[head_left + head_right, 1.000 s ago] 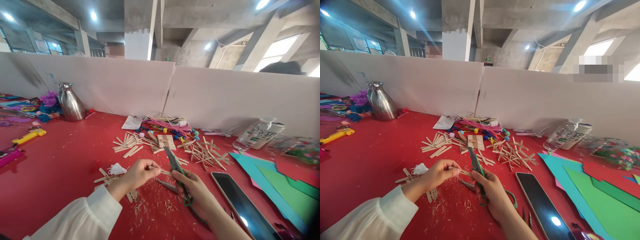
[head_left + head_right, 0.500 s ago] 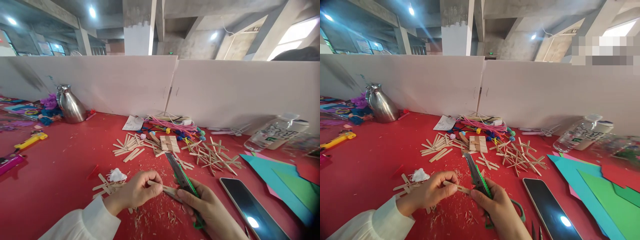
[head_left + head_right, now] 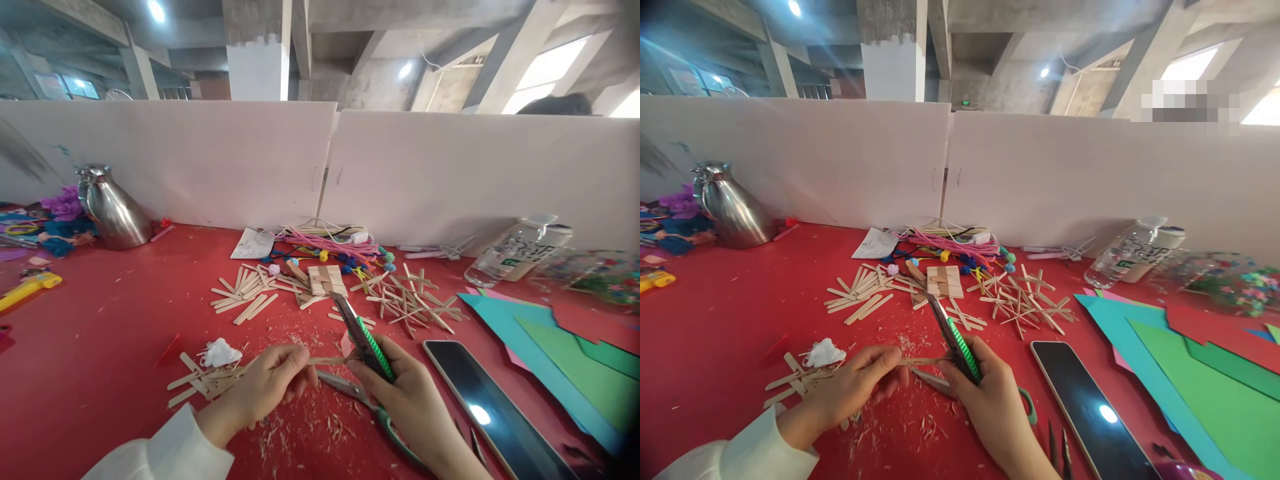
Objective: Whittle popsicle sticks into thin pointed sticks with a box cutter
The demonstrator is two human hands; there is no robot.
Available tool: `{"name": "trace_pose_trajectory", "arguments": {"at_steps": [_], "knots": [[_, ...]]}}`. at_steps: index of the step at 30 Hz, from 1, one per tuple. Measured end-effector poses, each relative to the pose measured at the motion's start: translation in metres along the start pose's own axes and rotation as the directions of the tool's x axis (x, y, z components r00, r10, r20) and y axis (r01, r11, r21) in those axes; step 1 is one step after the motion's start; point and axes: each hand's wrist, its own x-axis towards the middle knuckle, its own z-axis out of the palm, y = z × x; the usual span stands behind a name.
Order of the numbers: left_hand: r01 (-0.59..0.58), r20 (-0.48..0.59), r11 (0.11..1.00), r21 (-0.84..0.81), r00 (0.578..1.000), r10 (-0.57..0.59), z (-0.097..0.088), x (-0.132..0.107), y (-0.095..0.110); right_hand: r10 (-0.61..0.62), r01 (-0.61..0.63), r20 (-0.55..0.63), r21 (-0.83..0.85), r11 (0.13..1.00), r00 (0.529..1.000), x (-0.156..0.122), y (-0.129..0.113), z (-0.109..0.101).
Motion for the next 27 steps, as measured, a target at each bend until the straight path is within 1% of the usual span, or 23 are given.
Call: {"name": "trace_pose_trajectory", "arguments": {"at_steps": [3, 7, 12, 15, 16, 19, 21, 23, 24, 27], "knots": [[-0.011, 0.005, 0.999, 0.051, 1.000, 0.011, -0.001, 0.001, -0.002, 0.010, -0.010, 0.035, 0.008, 1.000, 0.999, -0.002, 0.000, 0.000], [-0.085, -0.023, 0.977, 0.194, 0.996, 0.092, -0.002, 0.000, -0.001, 0.023, -0.023, 0.065, -0.004, 1.000, 0.998, -0.003, 0.002, 0.000], [-0.078, -0.008, 0.946, 0.316, 0.996, 0.085, -0.001, -0.002, 0.000, -0.070, 0.075, 0.038, -0.164, 0.984, 0.997, -0.003, -0.001, 0.001], [-0.042, -0.041, 0.925, 0.379, 0.997, 0.062, -0.006, 0.000, -0.003, -0.142, 0.145, 0.030, -0.240, 0.960, 0.989, -0.007, 0.002, 0.007], [-0.031, -0.073, 0.928, 0.372, 0.995, 0.062, -0.008, 0.001, -0.003, -0.167, 0.171, 0.037, -0.260, 0.950, 0.985, -0.008, 0.004, 0.009], [0.006, -0.118, 0.944, 0.329, 0.992, 0.034, -0.013, 0.003, -0.005, -0.269, 0.279, 0.075, -0.316, 0.907, 0.960, -0.014, 0.012, 0.014], [0.004, -0.175, 0.950, 0.313, 0.983, 0.054, -0.014, 0.004, -0.004, -0.349, 0.355, 0.086, -0.365, 0.861, 0.933, -0.017, 0.014, 0.015], [0.001, -0.231, 0.957, 0.292, 0.970, 0.069, -0.012, 0.003, -0.003, -0.407, 0.420, 0.125, -0.414, 0.807, 0.905, -0.019, 0.011, 0.015], [0.003, -0.251, 0.963, 0.270, 0.966, 0.067, -0.011, 0.003, -0.002, -0.417, 0.439, 0.151, -0.433, 0.787, 0.896, -0.020, 0.008, 0.014], [0.015, -0.258, 0.989, 0.150, 0.966, 0.024, -0.007, 0.000, 0.000, -0.368, 0.450, 0.260, -0.454, 0.769, 0.893, -0.021, -0.002, 0.013]]}}
